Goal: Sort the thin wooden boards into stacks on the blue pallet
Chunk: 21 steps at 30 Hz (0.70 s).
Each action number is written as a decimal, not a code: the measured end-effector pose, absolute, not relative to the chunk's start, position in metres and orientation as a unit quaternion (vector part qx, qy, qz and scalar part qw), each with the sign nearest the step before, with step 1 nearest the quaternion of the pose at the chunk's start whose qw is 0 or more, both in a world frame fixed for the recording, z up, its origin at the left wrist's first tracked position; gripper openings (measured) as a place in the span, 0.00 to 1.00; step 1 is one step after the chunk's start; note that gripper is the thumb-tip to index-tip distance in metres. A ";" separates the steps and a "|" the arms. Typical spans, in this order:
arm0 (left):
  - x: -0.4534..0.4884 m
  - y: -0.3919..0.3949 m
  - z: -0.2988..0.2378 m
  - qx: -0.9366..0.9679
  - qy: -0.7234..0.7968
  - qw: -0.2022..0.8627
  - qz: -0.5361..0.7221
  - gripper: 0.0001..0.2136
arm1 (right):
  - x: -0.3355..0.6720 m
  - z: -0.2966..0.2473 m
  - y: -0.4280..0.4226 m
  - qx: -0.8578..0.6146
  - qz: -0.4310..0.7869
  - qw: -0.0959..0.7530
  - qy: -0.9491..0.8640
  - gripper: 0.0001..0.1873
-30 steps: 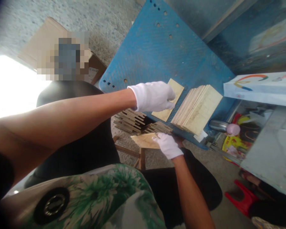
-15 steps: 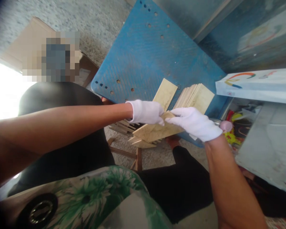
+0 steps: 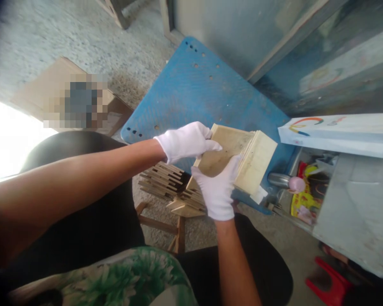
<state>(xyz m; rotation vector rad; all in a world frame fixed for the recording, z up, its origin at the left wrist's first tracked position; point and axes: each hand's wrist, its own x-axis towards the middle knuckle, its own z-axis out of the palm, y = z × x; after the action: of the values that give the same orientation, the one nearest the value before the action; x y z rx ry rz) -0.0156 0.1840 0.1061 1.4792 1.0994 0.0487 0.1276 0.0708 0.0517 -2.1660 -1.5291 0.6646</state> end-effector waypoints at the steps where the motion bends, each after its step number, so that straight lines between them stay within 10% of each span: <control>1: -0.016 0.184 0.107 0.630 0.485 0.606 0.034 0.14 | 0.120 0.047 0.070 -0.785 0.213 0.186 -0.551 0.62; 21: -0.043 0.205 0.117 0.669 0.581 0.433 0.167 0.16 | 0.137 -0.029 0.141 -0.870 0.238 0.046 -0.429 0.73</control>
<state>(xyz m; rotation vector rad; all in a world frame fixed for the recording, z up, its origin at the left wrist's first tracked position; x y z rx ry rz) -0.0433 0.2048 0.1173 1.6663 1.4471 0.4165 0.1367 0.1409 -0.0285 -2.6562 -1.3081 0.7273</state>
